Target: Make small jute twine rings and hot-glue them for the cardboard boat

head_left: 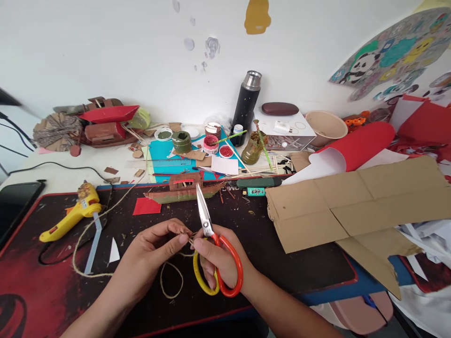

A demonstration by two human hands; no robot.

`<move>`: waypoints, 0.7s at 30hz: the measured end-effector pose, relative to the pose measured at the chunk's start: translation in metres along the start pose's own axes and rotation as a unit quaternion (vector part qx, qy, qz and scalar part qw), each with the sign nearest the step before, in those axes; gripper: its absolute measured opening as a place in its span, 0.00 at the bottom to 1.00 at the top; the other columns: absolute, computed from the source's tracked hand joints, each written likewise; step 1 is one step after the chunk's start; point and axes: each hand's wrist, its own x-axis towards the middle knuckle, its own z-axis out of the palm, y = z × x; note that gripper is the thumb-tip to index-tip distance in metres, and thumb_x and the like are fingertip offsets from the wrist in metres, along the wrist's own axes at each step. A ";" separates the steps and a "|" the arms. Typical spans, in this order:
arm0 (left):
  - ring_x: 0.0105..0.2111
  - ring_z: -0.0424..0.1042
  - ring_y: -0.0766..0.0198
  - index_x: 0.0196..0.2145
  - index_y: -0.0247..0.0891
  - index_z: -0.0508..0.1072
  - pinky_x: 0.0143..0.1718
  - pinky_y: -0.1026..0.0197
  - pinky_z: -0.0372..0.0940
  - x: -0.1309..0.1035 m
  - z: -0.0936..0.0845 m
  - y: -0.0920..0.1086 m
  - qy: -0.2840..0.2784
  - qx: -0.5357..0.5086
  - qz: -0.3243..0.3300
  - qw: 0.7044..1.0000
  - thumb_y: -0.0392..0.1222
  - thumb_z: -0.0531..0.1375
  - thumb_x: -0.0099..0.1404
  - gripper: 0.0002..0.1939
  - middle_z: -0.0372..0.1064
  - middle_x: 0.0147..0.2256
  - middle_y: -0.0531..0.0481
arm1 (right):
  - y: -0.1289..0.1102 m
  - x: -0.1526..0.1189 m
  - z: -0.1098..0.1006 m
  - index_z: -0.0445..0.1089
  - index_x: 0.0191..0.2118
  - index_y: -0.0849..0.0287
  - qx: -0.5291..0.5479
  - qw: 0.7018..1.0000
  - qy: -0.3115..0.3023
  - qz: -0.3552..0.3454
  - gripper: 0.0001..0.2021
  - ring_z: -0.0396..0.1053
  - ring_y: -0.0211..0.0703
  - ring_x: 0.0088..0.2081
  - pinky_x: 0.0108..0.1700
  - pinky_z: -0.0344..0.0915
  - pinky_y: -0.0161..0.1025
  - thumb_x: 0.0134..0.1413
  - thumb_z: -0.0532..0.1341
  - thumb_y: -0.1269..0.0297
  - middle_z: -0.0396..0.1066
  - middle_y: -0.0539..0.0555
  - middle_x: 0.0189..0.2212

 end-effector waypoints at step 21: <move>0.36 0.75 0.57 0.31 0.40 0.85 0.40 0.59 0.71 0.006 -0.033 0.051 0.173 0.046 0.129 0.975 0.53 0.82 0.56 0.16 0.84 0.35 0.47 | 0.007 -0.015 -0.001 0.74 0.46 0.62 0.066 0.993 -0.097 0.009 0.35 0.61 0.36 0.12 0.16 0.62 0.31 0.62 0.69 0.28 0.64 0.42 0.14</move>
